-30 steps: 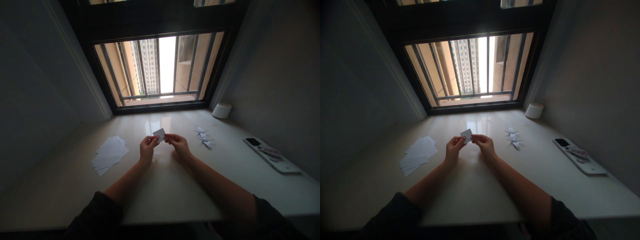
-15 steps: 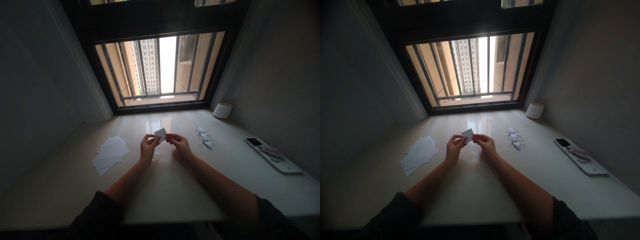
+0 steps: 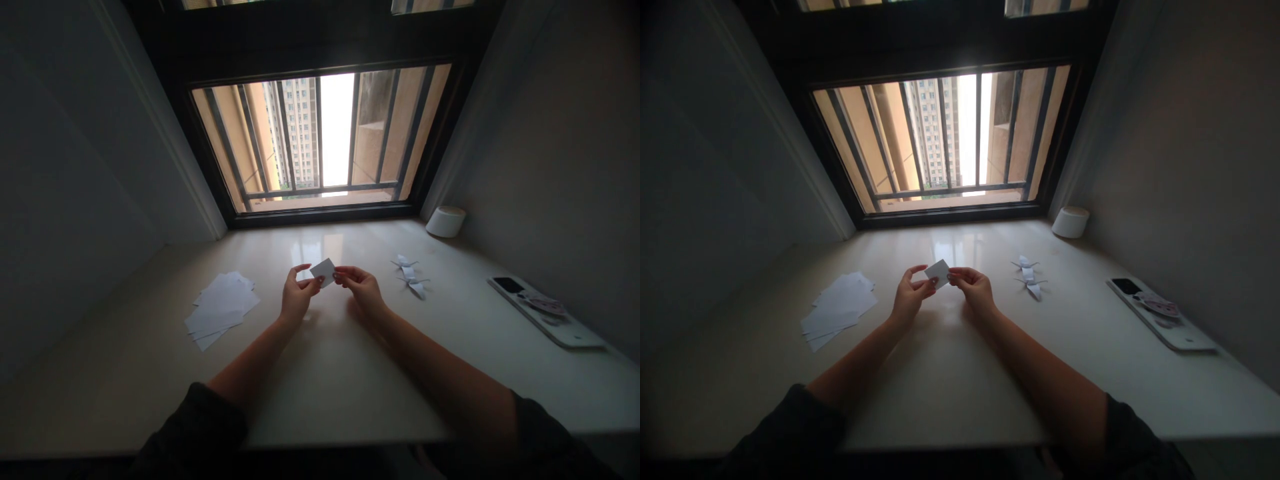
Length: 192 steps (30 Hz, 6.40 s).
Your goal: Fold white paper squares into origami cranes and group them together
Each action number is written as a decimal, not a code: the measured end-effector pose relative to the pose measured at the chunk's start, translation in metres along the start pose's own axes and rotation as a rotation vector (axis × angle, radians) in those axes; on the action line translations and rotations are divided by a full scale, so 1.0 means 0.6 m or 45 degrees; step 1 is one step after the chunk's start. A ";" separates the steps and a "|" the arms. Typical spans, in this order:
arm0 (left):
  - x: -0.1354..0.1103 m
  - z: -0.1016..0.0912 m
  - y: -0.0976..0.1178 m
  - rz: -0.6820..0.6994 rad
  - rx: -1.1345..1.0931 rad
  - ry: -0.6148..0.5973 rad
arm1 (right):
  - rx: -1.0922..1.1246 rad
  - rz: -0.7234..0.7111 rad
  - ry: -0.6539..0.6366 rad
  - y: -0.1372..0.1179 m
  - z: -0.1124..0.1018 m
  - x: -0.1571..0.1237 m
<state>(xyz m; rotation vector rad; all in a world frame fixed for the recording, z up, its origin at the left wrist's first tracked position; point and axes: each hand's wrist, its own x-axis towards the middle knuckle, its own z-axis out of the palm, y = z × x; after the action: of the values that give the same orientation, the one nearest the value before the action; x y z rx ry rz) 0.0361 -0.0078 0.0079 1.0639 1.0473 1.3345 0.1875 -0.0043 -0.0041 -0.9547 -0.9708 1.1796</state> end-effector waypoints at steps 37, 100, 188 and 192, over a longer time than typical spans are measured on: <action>-0.007 0.008 0.007 0.087 0.034 -0.075 | -0.146 0.146 -0.142 0.002 0.001 -0.004; 0.011 -0.025 0.005 0.544 0.854 -0.101 | -0.387 -0.173 -0.315 0.019 -0.006 0.004; 0.000 0.000 0.013 0.089 -0.151 -0.081 | 0.107 -0.004 -0.076 -0.006 0.015 -0.017; 0.001 -0.002 0.010 0.043 -0.171 -0.097 | 0.122 -0.001 -0.074 -0.001 0.012 -0.014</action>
<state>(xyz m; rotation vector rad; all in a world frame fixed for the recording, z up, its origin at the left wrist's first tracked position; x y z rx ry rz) 0.0335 -0.0073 0.0133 1.0276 0.8742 1.3613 0.1798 -0.0118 -0.0021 -0.8480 -0.9518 1.2481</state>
